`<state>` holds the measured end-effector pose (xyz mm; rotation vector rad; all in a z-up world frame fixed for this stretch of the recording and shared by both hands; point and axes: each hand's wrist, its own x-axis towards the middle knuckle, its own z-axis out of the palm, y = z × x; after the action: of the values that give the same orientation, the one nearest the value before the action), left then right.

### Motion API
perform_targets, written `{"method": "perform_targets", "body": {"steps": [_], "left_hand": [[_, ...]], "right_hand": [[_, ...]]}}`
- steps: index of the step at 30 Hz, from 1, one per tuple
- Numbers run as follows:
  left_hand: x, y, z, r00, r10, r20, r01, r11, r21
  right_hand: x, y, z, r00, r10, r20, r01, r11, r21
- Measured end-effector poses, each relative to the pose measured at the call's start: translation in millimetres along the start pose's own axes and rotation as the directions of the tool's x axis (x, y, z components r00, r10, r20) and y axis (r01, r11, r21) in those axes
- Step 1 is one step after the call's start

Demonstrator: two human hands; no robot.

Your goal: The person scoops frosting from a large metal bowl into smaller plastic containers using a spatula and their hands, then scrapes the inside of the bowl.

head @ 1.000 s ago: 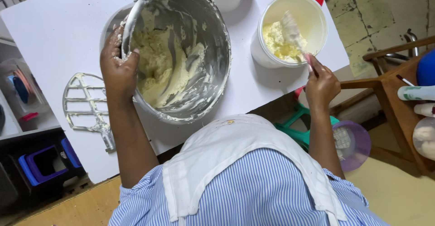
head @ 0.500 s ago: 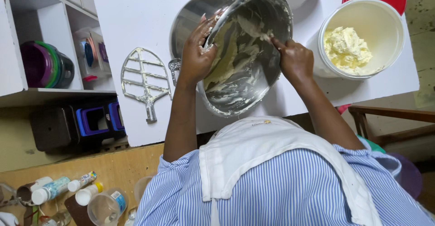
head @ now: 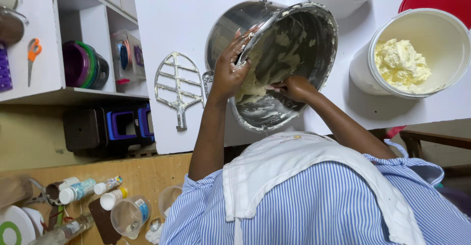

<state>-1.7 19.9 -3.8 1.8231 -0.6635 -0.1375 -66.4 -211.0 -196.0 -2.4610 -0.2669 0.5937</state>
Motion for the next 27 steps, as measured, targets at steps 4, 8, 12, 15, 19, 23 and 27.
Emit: {"method": "perform_targets", "body": {"steps": [4,8,12,15,19,23,27], "left_hand": [[11,-18,-5,0.986,0.168,0.019,-0.166,0.984,-0.066],[13,-20,-10,0.987,0.158,-0.019,-0.159,0.987,-0.036],[14,-9,-14,0.994,0.099,-0.046,-0.100,0.995,-0.019],[21,6,-21,0.986,0.161,-0.053,-0.162,0.987,-0.019],[23,2,0,0.987,0.152,-0.046,-0.155,0.986,-0.059],[22,1,-1,0.984,0.162,-0.068,-0.164,0.986,-0.023],[18,0,-17,0.979,0.165,-0.120,-0.160,0.986,0.052]], "right_hand": [[-31,-13,-11,0.997,0.072,0.005,-0.072,0.983,0.170],[-67,-13,-18,0.994,0.069,-0.090,-0.005,0.817,0.576],[-142,-33,-67,0.933,0.174,-0.316,0.129,0.657,0.743],[-202,-15,-78,0.704,0.259,-0.661,0.304,0.731,0.611],[-261,6,-85,0.418,0.341,-0.842,0.263,0.842,0.471],[-292,35,-76,0.277,0.356,-0.892,-0.537,0.828,0.164],[-292,29,-73,0.230,0.464,-0.855,-0.300,0.870,0.392]]}}
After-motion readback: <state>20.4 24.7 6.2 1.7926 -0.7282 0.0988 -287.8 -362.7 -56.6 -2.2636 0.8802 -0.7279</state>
